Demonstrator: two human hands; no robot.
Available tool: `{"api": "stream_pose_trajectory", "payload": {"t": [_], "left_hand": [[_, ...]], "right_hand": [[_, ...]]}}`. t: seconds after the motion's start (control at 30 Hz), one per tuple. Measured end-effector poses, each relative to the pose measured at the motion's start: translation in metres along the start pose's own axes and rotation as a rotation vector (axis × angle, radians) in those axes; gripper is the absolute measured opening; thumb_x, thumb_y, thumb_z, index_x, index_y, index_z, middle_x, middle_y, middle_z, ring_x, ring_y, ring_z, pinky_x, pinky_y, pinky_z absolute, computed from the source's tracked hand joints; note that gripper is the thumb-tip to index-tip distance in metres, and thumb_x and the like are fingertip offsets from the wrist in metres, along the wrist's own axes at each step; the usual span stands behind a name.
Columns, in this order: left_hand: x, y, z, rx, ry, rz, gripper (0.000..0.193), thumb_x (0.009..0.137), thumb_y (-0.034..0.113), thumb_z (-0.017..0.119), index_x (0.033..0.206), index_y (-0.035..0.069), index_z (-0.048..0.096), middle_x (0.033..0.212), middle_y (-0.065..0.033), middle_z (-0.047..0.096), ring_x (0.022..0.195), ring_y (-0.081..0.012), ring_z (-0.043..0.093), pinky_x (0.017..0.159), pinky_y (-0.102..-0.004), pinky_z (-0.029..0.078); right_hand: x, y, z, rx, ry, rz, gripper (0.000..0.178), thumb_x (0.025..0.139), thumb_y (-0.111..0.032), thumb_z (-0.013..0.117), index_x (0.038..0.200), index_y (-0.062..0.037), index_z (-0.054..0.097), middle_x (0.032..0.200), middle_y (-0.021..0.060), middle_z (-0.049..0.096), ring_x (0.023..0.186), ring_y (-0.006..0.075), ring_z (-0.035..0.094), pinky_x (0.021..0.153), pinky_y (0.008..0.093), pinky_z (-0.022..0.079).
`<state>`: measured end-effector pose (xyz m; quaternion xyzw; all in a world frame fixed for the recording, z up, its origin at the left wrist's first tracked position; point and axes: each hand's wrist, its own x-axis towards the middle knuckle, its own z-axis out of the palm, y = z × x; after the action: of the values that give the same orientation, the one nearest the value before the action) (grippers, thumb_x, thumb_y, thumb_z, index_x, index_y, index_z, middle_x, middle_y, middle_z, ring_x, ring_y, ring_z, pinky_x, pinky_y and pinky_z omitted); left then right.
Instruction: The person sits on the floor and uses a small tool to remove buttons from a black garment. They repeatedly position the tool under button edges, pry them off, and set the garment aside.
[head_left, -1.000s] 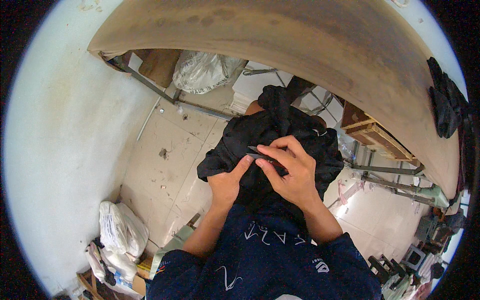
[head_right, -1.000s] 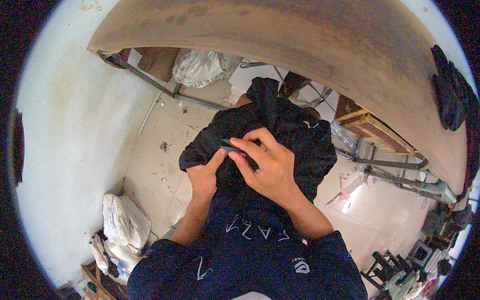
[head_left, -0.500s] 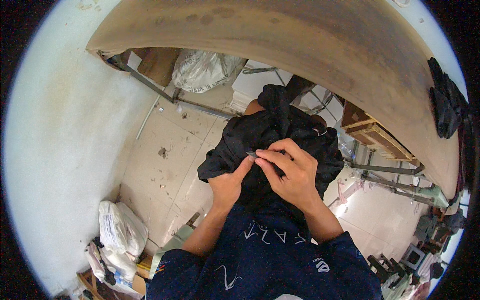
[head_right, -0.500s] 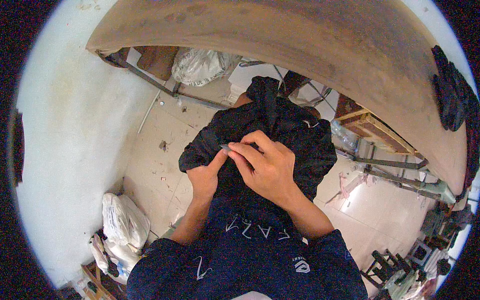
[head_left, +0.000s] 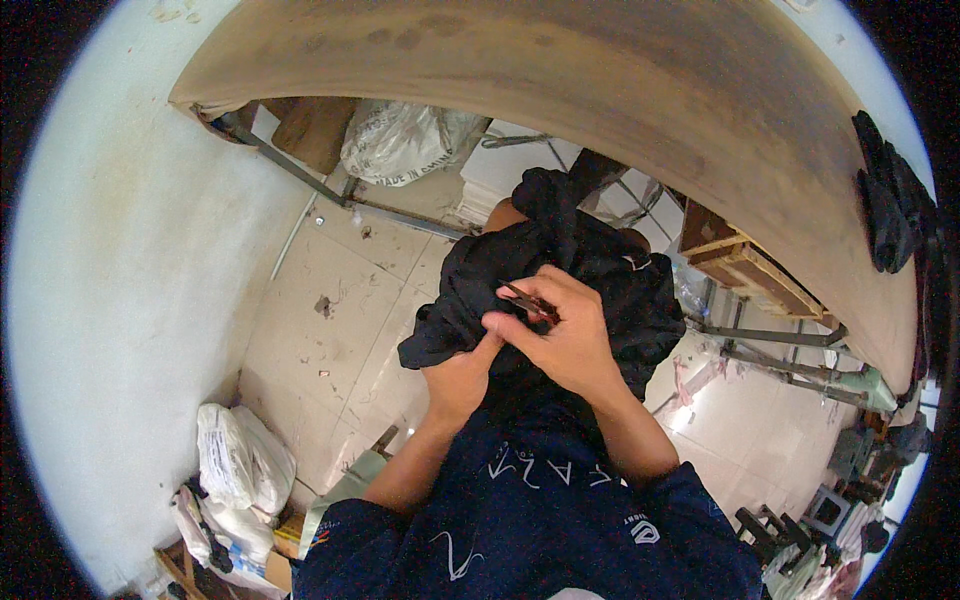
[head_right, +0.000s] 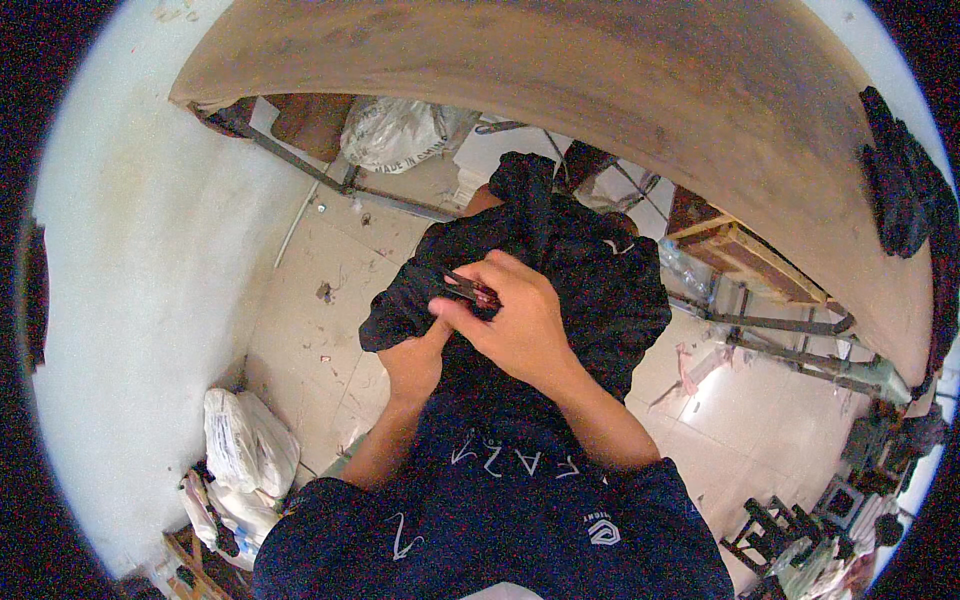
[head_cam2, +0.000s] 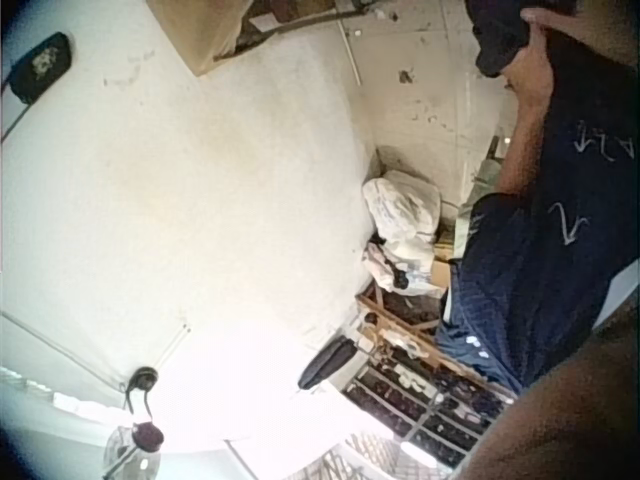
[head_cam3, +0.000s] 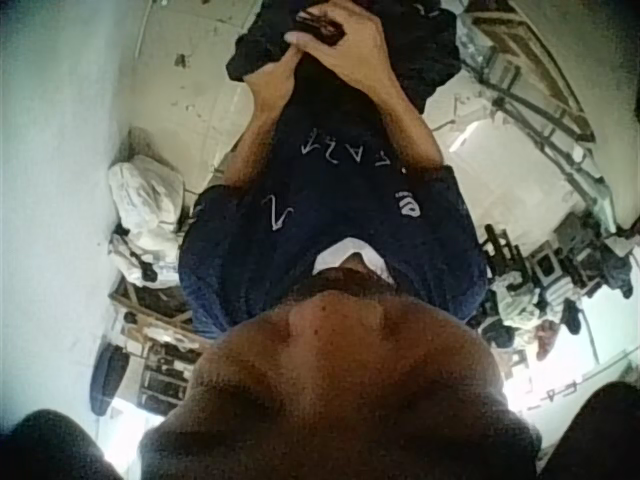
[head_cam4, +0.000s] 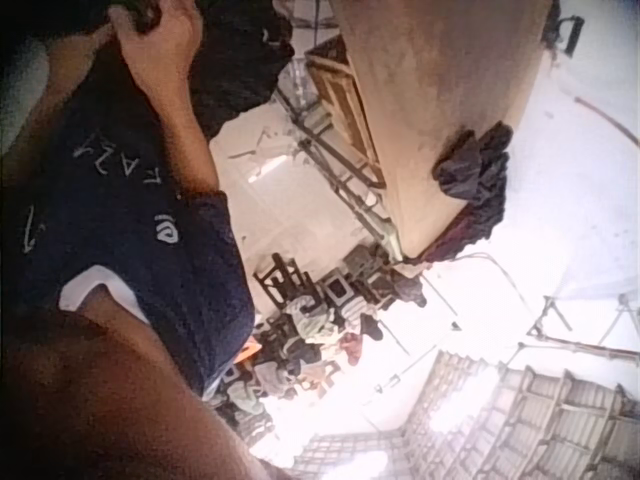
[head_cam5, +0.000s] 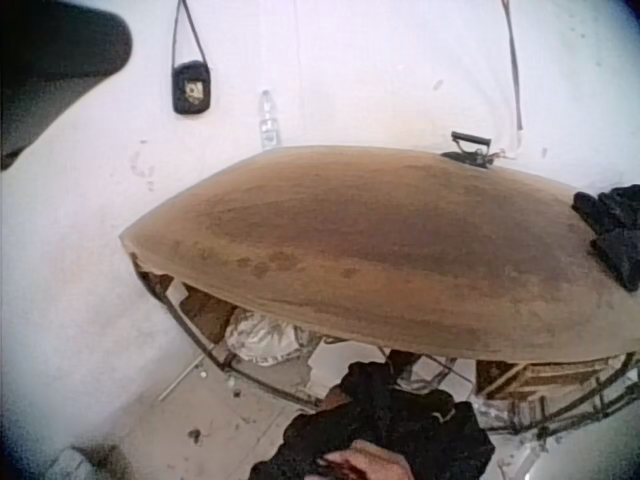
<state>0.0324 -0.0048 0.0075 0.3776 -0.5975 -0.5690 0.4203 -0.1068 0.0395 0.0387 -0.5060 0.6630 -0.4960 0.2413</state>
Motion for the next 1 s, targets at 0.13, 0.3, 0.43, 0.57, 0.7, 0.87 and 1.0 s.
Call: {"api": "stream_pose_trajectory", "payload": {"t": [0.13, 0.3, 0.43, 0.57, 0.7, 0.87, 1.0], "left_hand": [[0.003, 0.006, 0.002, -0.009, 0.022, -0.010, 0.018, 0.082, -0.002, 0.074, 0.100, -0.004, 0.071, 0.097, -0.0077, 0.073, 0.089, -0.0155, 0.069, 0.081, -0.0295, 0.054], [0.004, 0.005, -0.006, -0.008, 0.055, -0.132, 0.028, 0.078, -0.001, 0.078, 0.104, -0.003, 0.070, 0.101, -0.0078, 0.071, 0.090, -0.0178, 0.067, 0.084, -0.0319, 0.053], [0.005, -0.004, -0.009, -0.114, 0.114, -0.179, 0.030, 0.077, 0.002, 0.080, 0.104, -0.005, 0.069, 0.102, -0.0100, 0.071, 0.091, -0.0196, 0.068, 0.085, -0.0318, 0.053], [0.023, -0.012, -0.035, -0.429, 0.219, -0.512, 0.041, 0.081, 0.009, 0.078, 0.117, -0.004, 0.064, 0.112, -0.0129, 0.068, 0.097, -0.0233, 0.067, 0.088, -0.0344, 0.054], [0.058, -0.076, -0.102, -1.119, -0.124, -0.600, 0.078, 0.091, 0.064, 0.053, 0.133, -0.003, 0.055, 0.135, -0.0171, 0.058, 0.125, -0.0332, 0.054, 0.111, -0.0473, 0.037], [-0.009, -0.112, -0.082, -1.408, 0.055, -0.596, 0.094, 0.084, 0.080, 0.044, 0.148, 0.011, 0.041, 0.151, -0.0126, 0.042, 0.139, -0.0342, 0.039, 0.119, -0.0501, 0.021], [-0.040, -0.081, -0.031, -1.419, -0.164, -0.558, 0.078, 0.090, 0.069, 0.050, 0.149, 0.019, 0.039, 0.153, -0.0077, 0.041, 0.138, -0.0313, 0.041, 0.118, -0.0482, 0.026]], "right_hand": [[-0.003, 0.001, 0.009, 0.192, 0.070, 0.004, 0.009, 0.082, -0.007, 0.076, 0.085, 0.0013, 0.073, 0.069, 0.0020, 0.054, 0.060, 0.0072, 0.045, 0.053, 0.0240, 0.033], [-0.011, 0.014, -0.015, 0.280, 0.111, 0.141, 0.012, 0.089, -0.011, 0.071, 0.087, 0.0004, 0.069, 0.073, 0.0006, 0.058, 0.065, 0.0078, 0.051, 0.058, 0.0236, 0.039], [-0.015, 0.029, -0.021, 0.590, 0.154, 0.223, 0.012, 0.094, -0.015, 0.067, 0.090, -0.0037, 0.064, 0.075, -0.0040, 0.055, 0.060, 0.0042, 0.043, 0.052, 0.0223, 0.033], [-0.018, 0.061, -0.047, 0.922, 0.413, 0.321, 0.015, 0.096, -0.020, 0.065, 0.099, -0.0059, 0.061, 0.071, -0.0034, 0.049, 0.050, 0.0056, 0.035, 0.044, 0.0227, 0.026], [-0.028, 0.084, -0.068, 0.255, 0.641, 0.288, 0.017, 0.090, -0.019, 0.071, 0.096, -0.0052, 0.063, 0.069, -0.0050, 0.050, 0.055, 0.0045, 0.039, 0.050, 0.0217, 0.031], [-0.066, 0.092, -0.056, -0.050, 0.441, 0.371, 0.018, 0.087, -0.019, 0.074, 0.082, -0.0050, 0.063, 0.062, -0.0057, 0.047, 0.057, 0.0045, 0.040, 0.053, 0.0228, 0.034], [-0.077, 0.087, -0.038, -0.213, 0.150, 0.281, 0.028, 0.078, -0.026, 0.082, 0.091, -0.0082, 0.065, 0.071, 0.0010, 0.055, 0.058, 0.0116, 0.052, 0.052, 0.0271, 0.044]]}}
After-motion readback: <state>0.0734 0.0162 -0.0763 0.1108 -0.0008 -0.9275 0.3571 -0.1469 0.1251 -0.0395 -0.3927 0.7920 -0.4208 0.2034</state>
